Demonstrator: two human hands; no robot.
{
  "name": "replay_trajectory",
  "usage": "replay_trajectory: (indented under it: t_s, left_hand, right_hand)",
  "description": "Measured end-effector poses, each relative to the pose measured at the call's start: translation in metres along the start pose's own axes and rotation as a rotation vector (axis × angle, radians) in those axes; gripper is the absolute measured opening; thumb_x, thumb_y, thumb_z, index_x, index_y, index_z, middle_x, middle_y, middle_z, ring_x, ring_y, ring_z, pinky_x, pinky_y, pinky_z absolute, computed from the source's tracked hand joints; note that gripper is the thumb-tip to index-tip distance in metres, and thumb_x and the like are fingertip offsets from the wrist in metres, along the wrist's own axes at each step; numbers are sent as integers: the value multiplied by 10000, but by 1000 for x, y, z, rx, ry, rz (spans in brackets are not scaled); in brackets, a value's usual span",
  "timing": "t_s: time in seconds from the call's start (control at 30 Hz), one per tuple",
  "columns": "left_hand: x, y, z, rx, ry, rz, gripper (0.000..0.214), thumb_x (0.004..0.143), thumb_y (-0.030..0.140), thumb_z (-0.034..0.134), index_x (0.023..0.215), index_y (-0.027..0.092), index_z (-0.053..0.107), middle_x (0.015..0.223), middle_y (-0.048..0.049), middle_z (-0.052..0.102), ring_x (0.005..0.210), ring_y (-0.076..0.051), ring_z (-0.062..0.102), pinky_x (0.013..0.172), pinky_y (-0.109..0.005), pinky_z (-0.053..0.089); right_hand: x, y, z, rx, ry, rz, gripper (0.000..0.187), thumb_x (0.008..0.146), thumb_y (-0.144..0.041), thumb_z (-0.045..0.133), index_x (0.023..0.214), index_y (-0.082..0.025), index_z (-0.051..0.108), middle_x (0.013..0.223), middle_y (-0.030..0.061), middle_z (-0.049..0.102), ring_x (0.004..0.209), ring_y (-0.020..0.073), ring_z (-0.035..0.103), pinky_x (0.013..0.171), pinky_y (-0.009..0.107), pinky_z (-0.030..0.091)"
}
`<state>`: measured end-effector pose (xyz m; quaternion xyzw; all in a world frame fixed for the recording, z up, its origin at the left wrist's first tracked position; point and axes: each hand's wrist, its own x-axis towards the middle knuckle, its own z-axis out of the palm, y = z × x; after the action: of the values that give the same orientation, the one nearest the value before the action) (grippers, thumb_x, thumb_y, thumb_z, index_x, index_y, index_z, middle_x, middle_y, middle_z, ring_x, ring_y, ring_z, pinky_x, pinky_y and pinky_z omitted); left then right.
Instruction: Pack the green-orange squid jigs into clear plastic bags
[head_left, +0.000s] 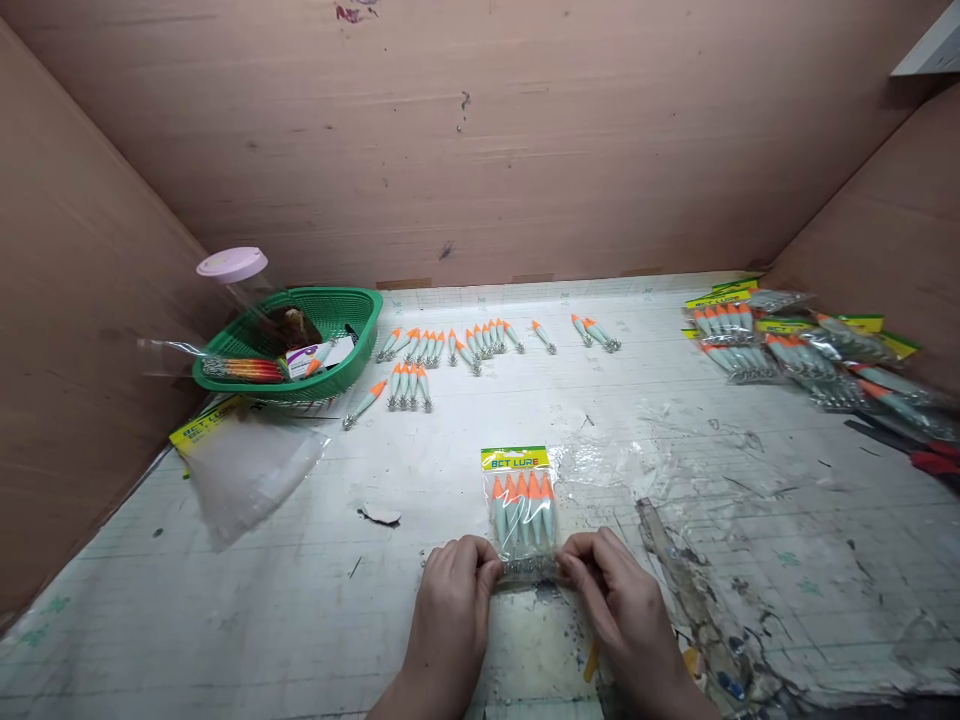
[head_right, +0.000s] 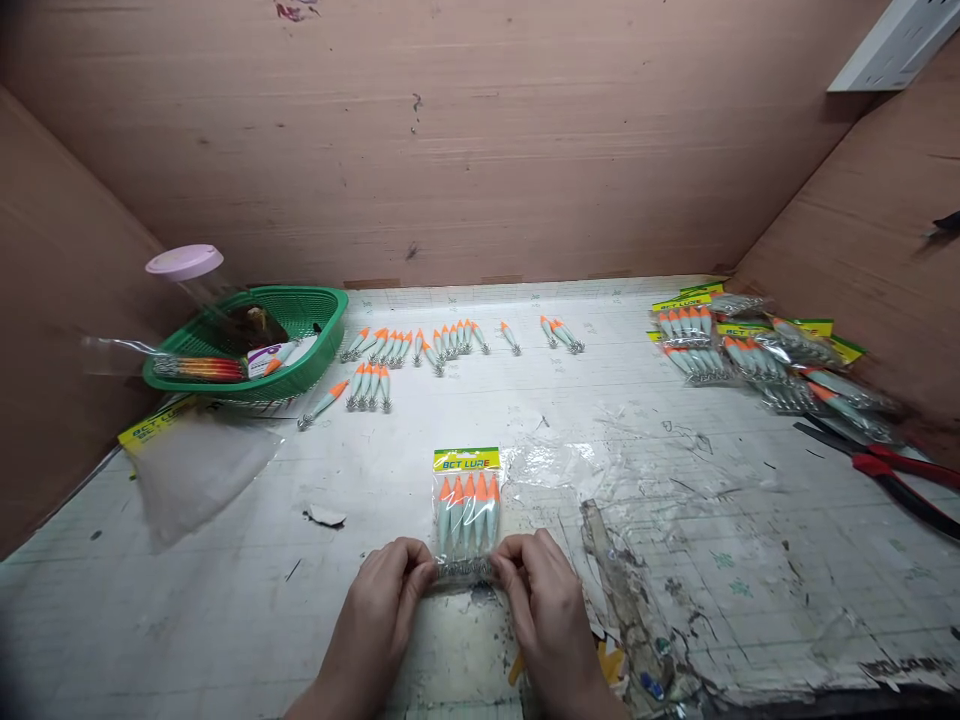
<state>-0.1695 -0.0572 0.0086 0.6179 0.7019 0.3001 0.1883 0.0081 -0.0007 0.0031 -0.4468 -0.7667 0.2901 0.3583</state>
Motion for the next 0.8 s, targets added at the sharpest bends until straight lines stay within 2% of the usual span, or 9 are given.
replay_trajectory:
  t_s: [0.2, 0.33, 0.43, 0.5, 0.63, 0.73, 0.8]
  left_hand:
    - [9, 13, -1, -88, -75, -239, 209, 889, 281, 384, 709, 210, 464, 683, -15, 598, 656, -175, 566, 600, -276, 410]
    - [15, 21, 2, -59, -75, -351, 200, 849, 262, 410, 654, 219, 400, 602, 14, 531, 583, -155, 534, 552, -248, 370]
    - [21, 24, 1, 1, -55, -351, 199, 828, 219, 404, 630, 220, 378, 644, 8, 502, 580, -142, 521, 552, -240, 371]
    - [25, 22, -1, 52, -56, -331, 177, 819, 200, 399, 643, 213, 411, 741, -19, 509, 594, -138, 522, 561, -246, 387]
    - [33, 17, -10, 31, -77, -358, 176, 827, 166, 338, 819, 191, 512, 848, -52, 553, 658, -159, 563, 597, -275, 414]
    - [37, 15, -15, -122, -64, -358, 164, 829, 331, 440, 779, 196, 519, 799, -45, 582, 753, -195, 576, 663, -305, 434]
    - [38, 15, -13, -282, -47, -345, 261, 729, 439, 591, 710, 204, 481, 712, -13, 564, 714, -186, 562, 647, -292, 435]
  right_hand:
    - [5, -5, 10, 29, 17, 244, 311, 901, -411, 444, 697, -199, 545, 626, 16, 558, 558, 138, 526, 498, 232, 423]
    - [10, -5, 16, -57, 41, 322, 311, 840, -427, 494, 616, -212, 480, 541, -11, 498, 480, 128, 468, 444, 230, 377]
    - [14, -2, 16, -112, 72, 315, 285, 799, -403, 520, 602, -225, 413, 504, -35, 455, 434, 118, 430, 418, 228, 355]
    - [16, 0, 15, -113, 95, 285, 235, 789, -388, 523, 643, -224, 438, 517, -34, 466, 433, 124, 442, 422, 235, 369]
    - [17, 2, 15, -99, 115, 215, 192, 818, -337, 476, 674, -214, 511, 610, 18, 535, 532, 163, 520, 494, 269, 422]
    - [18, 3, 13, -55, 117, 163, 249, 856, -341, 446, 649, -216, 507, 641, 29, 549, 598, 173, 546, 538, 272, 447]
    - [17, 3, 12, 92, 102, 166, 265, 886, -373, 433, 690, -215, 515, 649, 18, 543, 604, 163, 543, 545, 260, 458]
